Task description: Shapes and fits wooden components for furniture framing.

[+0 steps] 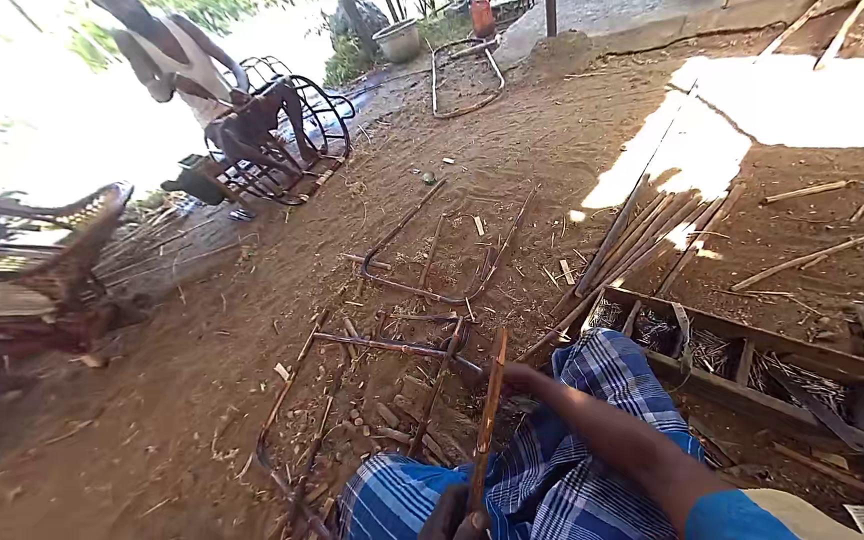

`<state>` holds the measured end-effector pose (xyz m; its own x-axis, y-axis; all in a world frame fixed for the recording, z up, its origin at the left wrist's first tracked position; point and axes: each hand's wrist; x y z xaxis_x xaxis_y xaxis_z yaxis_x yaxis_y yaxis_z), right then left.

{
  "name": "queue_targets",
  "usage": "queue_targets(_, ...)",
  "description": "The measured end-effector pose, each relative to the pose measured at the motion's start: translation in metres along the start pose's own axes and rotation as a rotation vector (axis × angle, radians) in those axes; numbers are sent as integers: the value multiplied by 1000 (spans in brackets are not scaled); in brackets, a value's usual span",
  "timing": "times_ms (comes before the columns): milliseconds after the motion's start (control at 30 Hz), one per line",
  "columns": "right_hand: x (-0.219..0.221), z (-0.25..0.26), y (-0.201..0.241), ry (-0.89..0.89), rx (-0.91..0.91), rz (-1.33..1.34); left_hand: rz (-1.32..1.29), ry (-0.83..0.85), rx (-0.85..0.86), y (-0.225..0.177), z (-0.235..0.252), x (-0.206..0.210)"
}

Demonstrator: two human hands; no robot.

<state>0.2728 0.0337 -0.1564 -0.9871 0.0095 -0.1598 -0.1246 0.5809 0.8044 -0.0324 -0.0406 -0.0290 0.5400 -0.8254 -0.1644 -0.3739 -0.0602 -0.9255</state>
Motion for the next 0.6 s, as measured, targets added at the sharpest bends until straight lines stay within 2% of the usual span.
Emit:
queue_targets(33, -20, -5, 7, 62, 56, 183, -100, 84, 5, 1, 10, -1)
queue_targets(100, -47, -31, 23, 50, 101, 337, -351, 251, 8, 3, 35, -3)
queue_targets(167, -55, -95, 32, -102, 69, 204, -602, 345, -36, 4, 54, 9)
queue_targets(200, -57, -121, 22, -134, 5, 139, -666, 345, -77, 4, 61, 17)
queue_targets(233, -58, -146, 7, -150, -61, 131, -631, 308, -105, 3, 66, 27)
queue_targets(300, -53, -200, -26, -207, -164, 142, -336, 171, -91, 1, 69, 42)
queue_targets(367, -50, -251, -51, -289, -178, 21, -68, 35, -62, -3, 65, 51)
queue_targets(467, -48, -303, -75, -438, -221, -194, 231, -60, -35, -2, 66, 55)
queue_targets(533, -46, -324, -77, -427, -208, -308, 348, -83, -47, 7, 66, 63)
queue_targets(600, -41, -334, -72, -336, -135, -347, 413, -110, -21, 13, 64, 70)
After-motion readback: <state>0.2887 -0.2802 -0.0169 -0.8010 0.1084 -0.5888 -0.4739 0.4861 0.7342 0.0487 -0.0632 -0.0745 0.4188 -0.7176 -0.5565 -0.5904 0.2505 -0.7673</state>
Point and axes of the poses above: each hand's wrist, its own z-axis towards the middle knuckle, its own x-axis out of the palm, y = z × x, and after that the axes turned 1 degree about -y, right-handed
